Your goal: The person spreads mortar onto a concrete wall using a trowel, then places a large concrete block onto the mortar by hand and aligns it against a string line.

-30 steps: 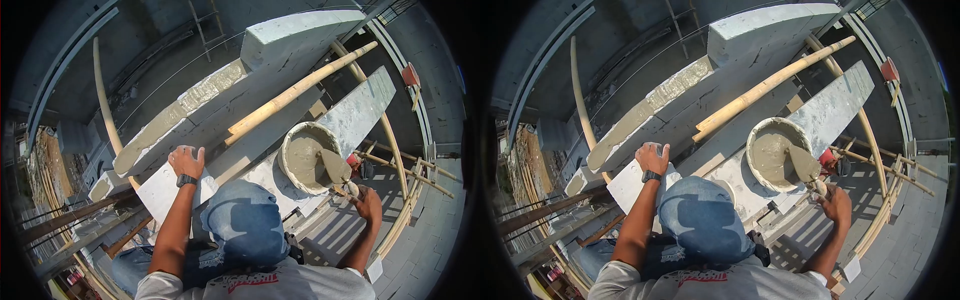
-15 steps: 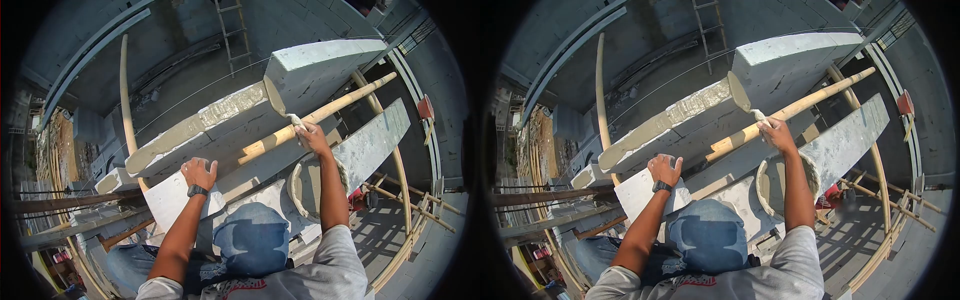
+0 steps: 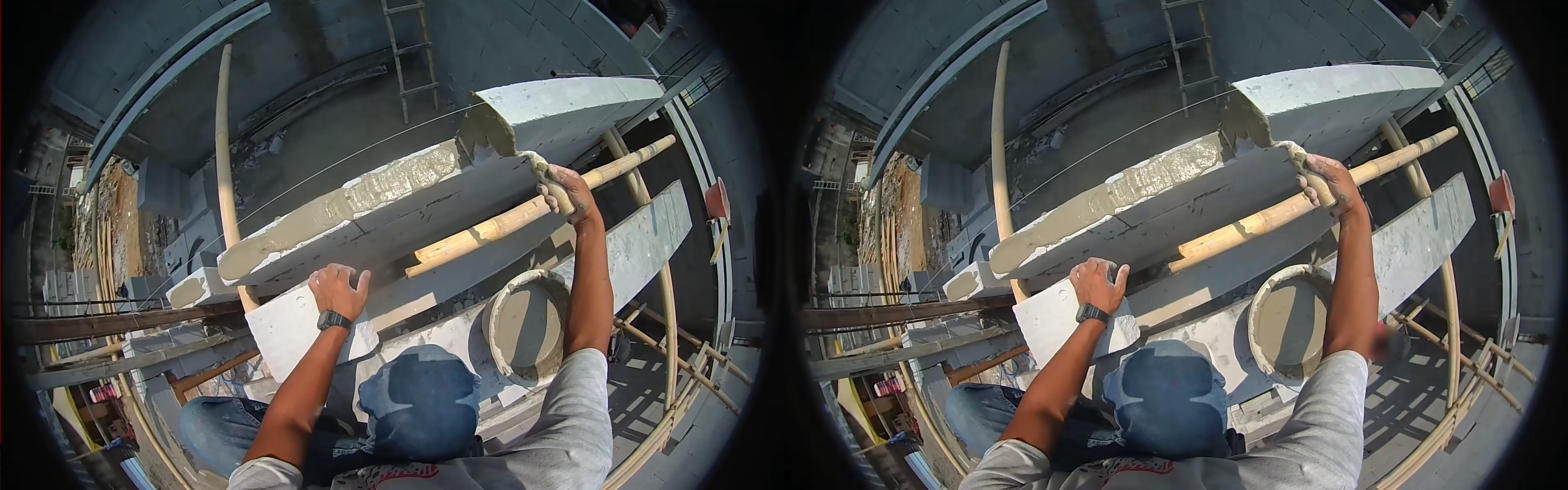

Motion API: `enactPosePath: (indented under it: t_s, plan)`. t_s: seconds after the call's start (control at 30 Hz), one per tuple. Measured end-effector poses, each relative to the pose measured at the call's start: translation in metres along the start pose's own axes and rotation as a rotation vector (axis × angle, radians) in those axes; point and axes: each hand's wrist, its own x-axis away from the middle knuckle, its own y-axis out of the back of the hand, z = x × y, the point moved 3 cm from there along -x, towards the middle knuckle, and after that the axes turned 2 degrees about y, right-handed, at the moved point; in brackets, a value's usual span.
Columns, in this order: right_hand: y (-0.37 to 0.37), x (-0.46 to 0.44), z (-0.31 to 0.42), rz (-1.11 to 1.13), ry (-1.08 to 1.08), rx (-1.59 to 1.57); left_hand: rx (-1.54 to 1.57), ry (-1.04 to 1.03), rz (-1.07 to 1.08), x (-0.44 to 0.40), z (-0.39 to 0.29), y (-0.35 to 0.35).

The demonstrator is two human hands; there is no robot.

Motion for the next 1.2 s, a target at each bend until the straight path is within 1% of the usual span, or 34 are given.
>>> enactPosePath:
  t_s: [0.13, 0.17, 0.27, 0.3, 0.33, 0.4, 0.53, 0.57, 0.67, 0.7, 0.8, 0.83, 0.93, 0.97, 1.07, 1.1, 1.2]
  plan:
    - [-0.007, -0.001, 0.007, 0.074, 0.029, -0.045, 0.003, -0.005, 0.005, 0.001, -0.001, 0.001]
    - [-0.007, -0.007, 0.003, 0.053, 0.018, -0.081, 0.005, -0.007, 0.002, 0.001, -0.003, 0.002]
    - [-0.009, -0.024, 0.004, -0.029, -0.053, -0.024, -0.027, -0.016, -0.009, 0.001, -0.001, -0.002]
    - [-0.001, -0.030, 0.004, -0.025, -0.071, -0.048, -0.018, -0.021, -0.019, 0.001, 0.000, -0.002]
    - [0.005, -0.034, 0.006, 0.016, -0.048, -0.039, -0.012, -0.026, -0.025, 0.001, 0.000, -0.002]
    - [0.014, -0.025, 0.016, 0.086, -0.028, -0.120, 0.002, -0.023, -0.017, 0.002, 0.003, 0.000]
    - [0.002, -0.002, 0.042, 0.029, 0.009, 0.060, 0.033, -0.001, -0.008, 0.002, -0.001, -0.002]
    - [-0.002, -0.001, 0.052, 0.076, 0.032, 0.209, 0.031, -0.003, -0.017, 0.002, 0.000, -0.001]
    - [-0.046, 0.004, 0.083, 0.022, 0.122, 0.625, 0.023, -0.019, -0.030, 0.001, -0.001, 0.002]
    - [-0.050, -0.003, 0.089, 0.003, 0.118, 0.799, 0.024, -0.021, -0.027, 0.002, -0.002, 0.003]
    - [-0.078, -0.017, 0.104, -0.019, 0.638, 1.412, 0.033, -0.021, -0.035, 0.000, 0.000, 0.002]
    - [-0.108, -0.005, 0.122, -0.158, 0.430, 1.600, 0.039, -0.021, -0.034, 0.000, 0.001, 0.001]
    - [-0.108, -0.010, 0.138, -0.182, 0.403, 1.794, 0.046, -0.010, -0.034, 0.003, 0.002, 0.000]
    - [-0.107, -0.005, 0.150, -0.203, 0.256, 1.813, 0.045, -0.007, -0.035, 0.003, 0.002, 0.000]
    - [-0.072, 0.025, 0.173, -0.282, 0.371, 1.908, 0.072, -0.001, -0.016, 0.003, 0.005, -0.001]
    - [-0.064, 0.042, 0.181, -0.288, 0.374, 1.866, 0.069, 0.001, -0.017, 0.004, 0.006, 0.000]
    - [-0.049, 0.113, 0.184, -0.449, 0.226, 1.840, 0.069, -0.005, -0.018, 0.003, 0.005, -0.001]
